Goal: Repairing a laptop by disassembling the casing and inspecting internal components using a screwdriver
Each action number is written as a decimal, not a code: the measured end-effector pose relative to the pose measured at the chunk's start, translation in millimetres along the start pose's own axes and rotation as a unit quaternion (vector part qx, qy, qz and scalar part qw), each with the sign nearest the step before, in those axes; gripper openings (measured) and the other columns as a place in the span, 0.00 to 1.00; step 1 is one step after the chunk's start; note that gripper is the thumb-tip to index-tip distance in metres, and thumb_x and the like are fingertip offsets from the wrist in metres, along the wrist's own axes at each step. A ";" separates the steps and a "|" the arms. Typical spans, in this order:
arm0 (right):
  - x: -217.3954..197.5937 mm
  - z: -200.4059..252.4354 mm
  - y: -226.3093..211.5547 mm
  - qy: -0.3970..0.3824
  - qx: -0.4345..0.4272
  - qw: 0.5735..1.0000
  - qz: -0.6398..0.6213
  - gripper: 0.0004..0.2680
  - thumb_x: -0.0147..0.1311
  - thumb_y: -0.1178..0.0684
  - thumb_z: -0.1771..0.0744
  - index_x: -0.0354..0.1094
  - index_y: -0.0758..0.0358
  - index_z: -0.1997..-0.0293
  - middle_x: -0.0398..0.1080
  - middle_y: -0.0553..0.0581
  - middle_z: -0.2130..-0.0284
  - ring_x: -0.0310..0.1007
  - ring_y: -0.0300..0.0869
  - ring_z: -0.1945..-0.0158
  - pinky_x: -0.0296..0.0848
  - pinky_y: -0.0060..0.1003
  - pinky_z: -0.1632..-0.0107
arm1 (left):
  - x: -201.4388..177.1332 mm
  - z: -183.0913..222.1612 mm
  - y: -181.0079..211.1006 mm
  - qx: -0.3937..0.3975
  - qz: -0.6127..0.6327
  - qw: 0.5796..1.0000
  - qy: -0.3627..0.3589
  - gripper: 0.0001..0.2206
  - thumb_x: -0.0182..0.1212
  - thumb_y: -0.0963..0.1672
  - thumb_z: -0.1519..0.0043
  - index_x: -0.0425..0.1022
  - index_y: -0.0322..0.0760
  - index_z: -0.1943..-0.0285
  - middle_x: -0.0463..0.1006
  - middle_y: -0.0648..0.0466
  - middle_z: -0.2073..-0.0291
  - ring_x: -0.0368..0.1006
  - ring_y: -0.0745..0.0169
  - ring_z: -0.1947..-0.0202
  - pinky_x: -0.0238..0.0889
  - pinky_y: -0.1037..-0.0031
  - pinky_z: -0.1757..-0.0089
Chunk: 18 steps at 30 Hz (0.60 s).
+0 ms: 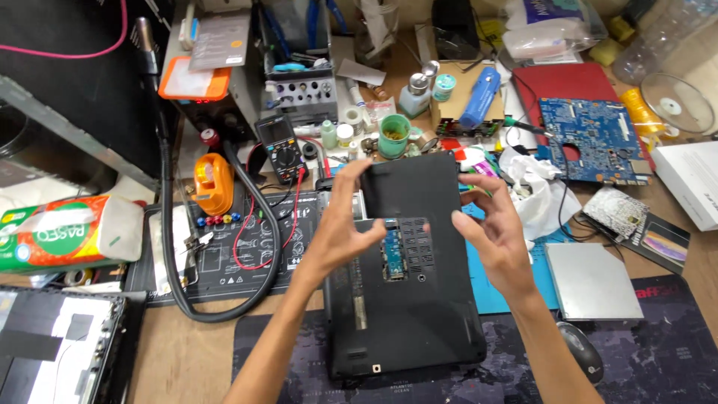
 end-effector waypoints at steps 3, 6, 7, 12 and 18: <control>29.9 -10.2 -25.8 0.016 0.029 0.999 0.028 0.19 0.51 0.60 0.31 0.57 0.63 0.30 0.68 0.54 0.60 0.69 0.33 0.62 0.76 0.30 0.56 | -29.6 1.3 4.3 -0.012 -0.037 0.999 0.010 0.41 0.65 0.37 0.53 0.57 0.35 0.25 0.60 0.39 0.32 0.55 0.33 0.29 0.49 0.49 0.33; 42.3 -20.1 10.1 0.027 0.073 0.997 0.004 0.20 0.52 0.60 0.31 0.53 0.61 0.28 0.65 0.49 0.60 0.75 0.31 0.66 0.78 0.21 0.62 | -49.9 5.5 4.1 -0.019 -0.047 0.998 0.023 0.39 0.64 0.38 0.51 0.59 0.36 0.25 0.58 0.38 0.29 0.52 0.32 0.27 0.46 0.48 0.32; 44.7 -23.3 23.5 0.023 0.073 0.997 0.004 0.20 0.52 0.60 0.31 0.53 0.61 0.28 0.65 0.49 0.60 0.75 0.31 0.66 0.78 0.21 0.62 | -54.2 7.9 2.4 -0.020 -0.049 0.998 0.026 0.39 0.64 0.38 0.51 0.59 0.36 0.25 0.58 0.38 0.29 0.52 0.32 0.27 0.46 0.48 0.32; 51.9 -34.9 83.8 0.029 0.137 0.990 -0.026 0.18 0.52 0.61 0.31 0.58 0.61 0.31 0.71 0.58 0.60 0.79 0.42 0.65 0.81 0.32 0.68 | -58.3 35.2 -50.2 -0.121 0.084 0.985 0.093 0.38 0.63 0.37 0.43 0.50 0.36 0.21 0.50 0.33 0.25 0.50 0.23 0.28 0.50 0.46 0.34; 56.6 -32.1 114.3 0.014 0.163 0.986 0.030 0.18 0.53 0.62 0.32 0.61 0.60 0.33 0.71 0.56 0.64 0.77 0.40 0.71 0.76 0.29 0.72 | -52.7 70.8 -105.1 -0.218 0.044 0.958 0.180 0.26 0.49 0.34 0.37 0.58 0.32 0.26 0.70 0.29 0.42 0.69 0.27 0.40 0.63 0.51 0.40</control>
Point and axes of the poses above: each hand's wrist, its own z-axis away from the middle knuckle, its own x-axis out of the palm, y = z × x, the point moved 7 cm from there along -z, towards the middle knuckle
